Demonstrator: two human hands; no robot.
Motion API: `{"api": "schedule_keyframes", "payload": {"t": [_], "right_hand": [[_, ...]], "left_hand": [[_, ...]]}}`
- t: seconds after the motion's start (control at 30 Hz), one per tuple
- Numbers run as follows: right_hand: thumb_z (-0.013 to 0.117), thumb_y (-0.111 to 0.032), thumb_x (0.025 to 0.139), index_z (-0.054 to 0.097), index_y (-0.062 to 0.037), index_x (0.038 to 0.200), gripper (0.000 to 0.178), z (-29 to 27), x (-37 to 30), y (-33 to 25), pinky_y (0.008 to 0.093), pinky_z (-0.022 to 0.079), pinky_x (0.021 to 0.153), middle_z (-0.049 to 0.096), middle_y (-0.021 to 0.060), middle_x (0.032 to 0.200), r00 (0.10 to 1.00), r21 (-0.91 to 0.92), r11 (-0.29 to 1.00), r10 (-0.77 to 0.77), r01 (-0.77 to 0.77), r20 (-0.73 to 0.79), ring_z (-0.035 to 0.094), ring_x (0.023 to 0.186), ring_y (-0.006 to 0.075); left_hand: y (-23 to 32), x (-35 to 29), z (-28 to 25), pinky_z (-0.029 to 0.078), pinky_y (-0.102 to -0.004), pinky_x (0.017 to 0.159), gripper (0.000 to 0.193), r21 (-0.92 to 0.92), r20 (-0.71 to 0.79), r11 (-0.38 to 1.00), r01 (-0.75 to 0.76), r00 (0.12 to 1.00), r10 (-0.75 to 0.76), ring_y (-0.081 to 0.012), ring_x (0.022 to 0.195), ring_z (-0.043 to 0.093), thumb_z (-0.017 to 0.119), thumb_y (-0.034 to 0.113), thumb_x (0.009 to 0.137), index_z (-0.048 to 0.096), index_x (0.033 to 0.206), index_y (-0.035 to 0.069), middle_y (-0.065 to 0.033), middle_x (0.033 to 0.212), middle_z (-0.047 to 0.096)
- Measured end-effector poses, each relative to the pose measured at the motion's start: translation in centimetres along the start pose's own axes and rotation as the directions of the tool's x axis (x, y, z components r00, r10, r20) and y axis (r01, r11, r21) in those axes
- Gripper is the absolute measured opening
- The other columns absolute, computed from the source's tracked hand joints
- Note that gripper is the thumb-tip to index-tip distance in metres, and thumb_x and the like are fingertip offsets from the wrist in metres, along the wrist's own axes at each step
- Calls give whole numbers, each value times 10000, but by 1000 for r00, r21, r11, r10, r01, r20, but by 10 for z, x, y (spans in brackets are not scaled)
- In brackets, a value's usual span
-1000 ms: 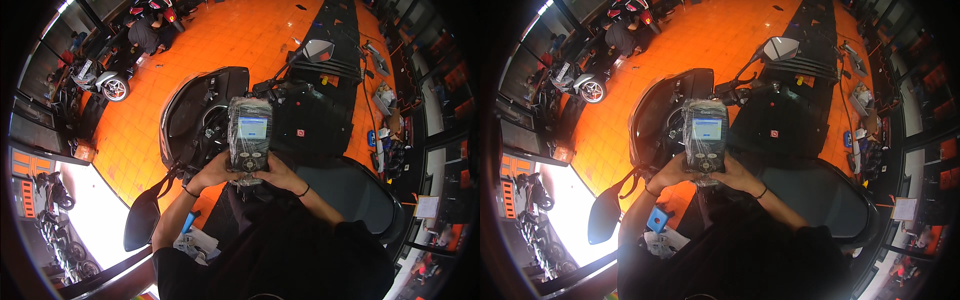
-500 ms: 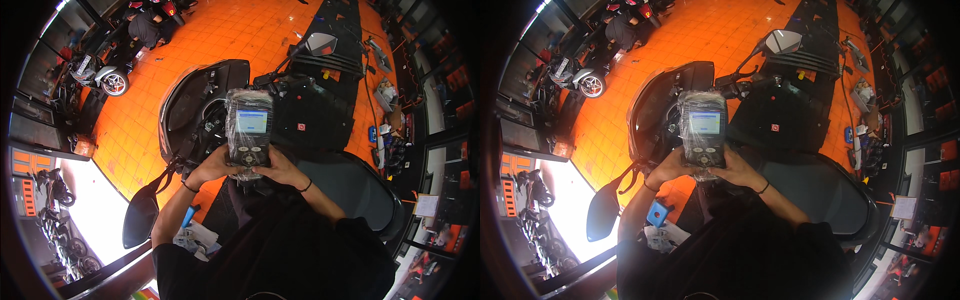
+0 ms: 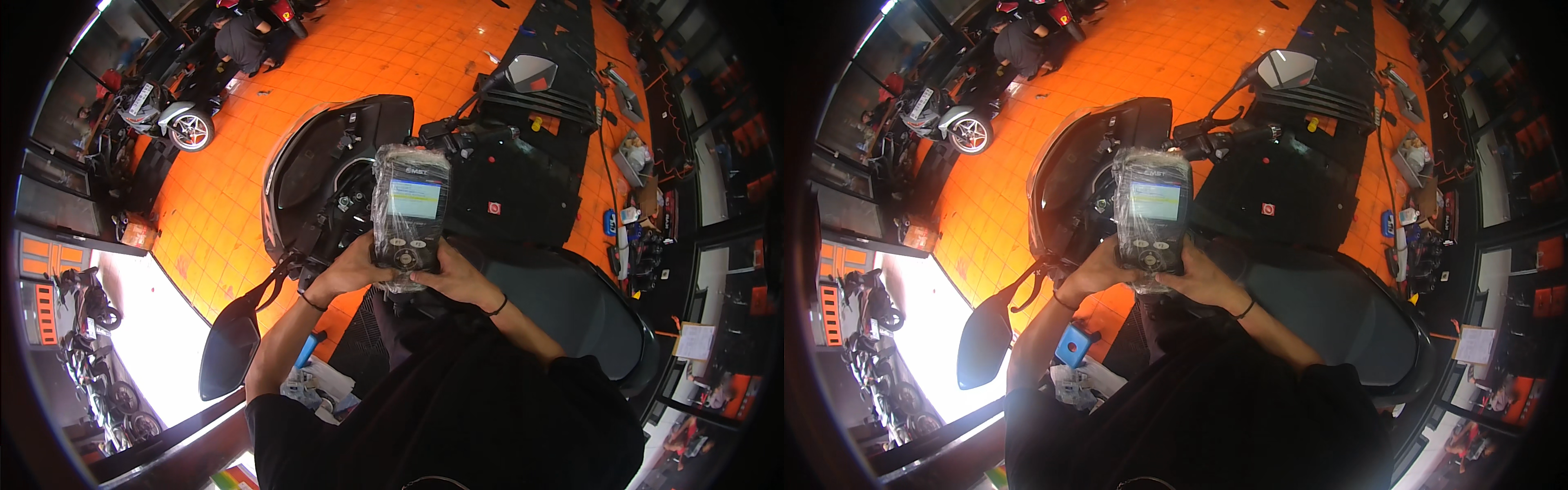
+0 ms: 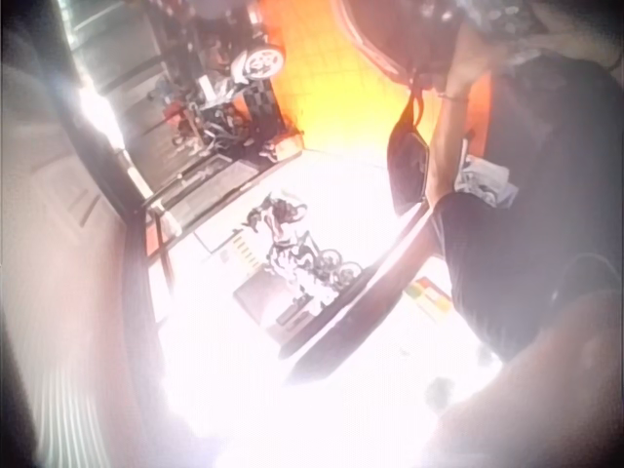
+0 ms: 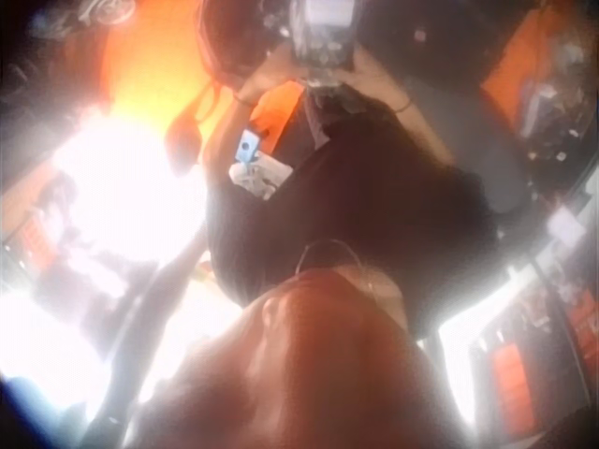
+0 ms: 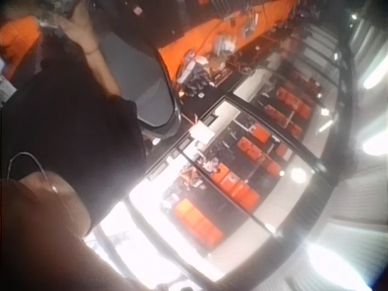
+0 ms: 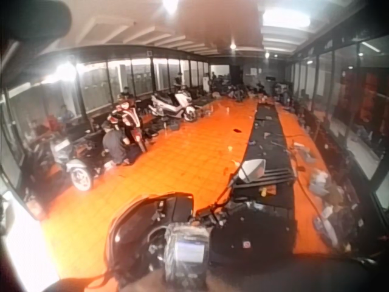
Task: The person holds a diagnostic scanner, operates the screen and buttons to run checks, and interacts with the motorcycle handlebars and controls while the scanner is connected.
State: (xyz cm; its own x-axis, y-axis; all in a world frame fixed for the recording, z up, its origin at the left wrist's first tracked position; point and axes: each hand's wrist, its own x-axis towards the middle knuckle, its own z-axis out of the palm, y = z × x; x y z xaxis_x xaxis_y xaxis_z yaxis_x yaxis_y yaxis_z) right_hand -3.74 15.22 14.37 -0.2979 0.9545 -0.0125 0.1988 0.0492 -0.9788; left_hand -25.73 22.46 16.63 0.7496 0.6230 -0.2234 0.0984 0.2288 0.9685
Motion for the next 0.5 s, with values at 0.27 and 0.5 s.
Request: {"api": "schedule_keyframes", "payload": {"t": [0.27,0.5], "right_hand": [[738,-113,811,340,-23,1442,751,-7,-1,-2,394,380,1093,478,164,1377,998,58,997,48,-50,48,464,1315,275],[734,-98,814,356,-21,1436,732,-5,-1,-2,395,371,1100,467,167,1396,999,97,995,28,-32,43,457,1318,276]], "left_hand": [[2,0,0,476,-360,1005,677,106,-8,994,39,999,-39,-201,1140,590,748,-31,729,459,1340,-54,-128,1231,612],[6,-2,2,467,-367,1019,692,27,-5,998,64,998,-64,-202,1165,572,773,-34,741,455,1356,-38,-127,1257,600]]}}
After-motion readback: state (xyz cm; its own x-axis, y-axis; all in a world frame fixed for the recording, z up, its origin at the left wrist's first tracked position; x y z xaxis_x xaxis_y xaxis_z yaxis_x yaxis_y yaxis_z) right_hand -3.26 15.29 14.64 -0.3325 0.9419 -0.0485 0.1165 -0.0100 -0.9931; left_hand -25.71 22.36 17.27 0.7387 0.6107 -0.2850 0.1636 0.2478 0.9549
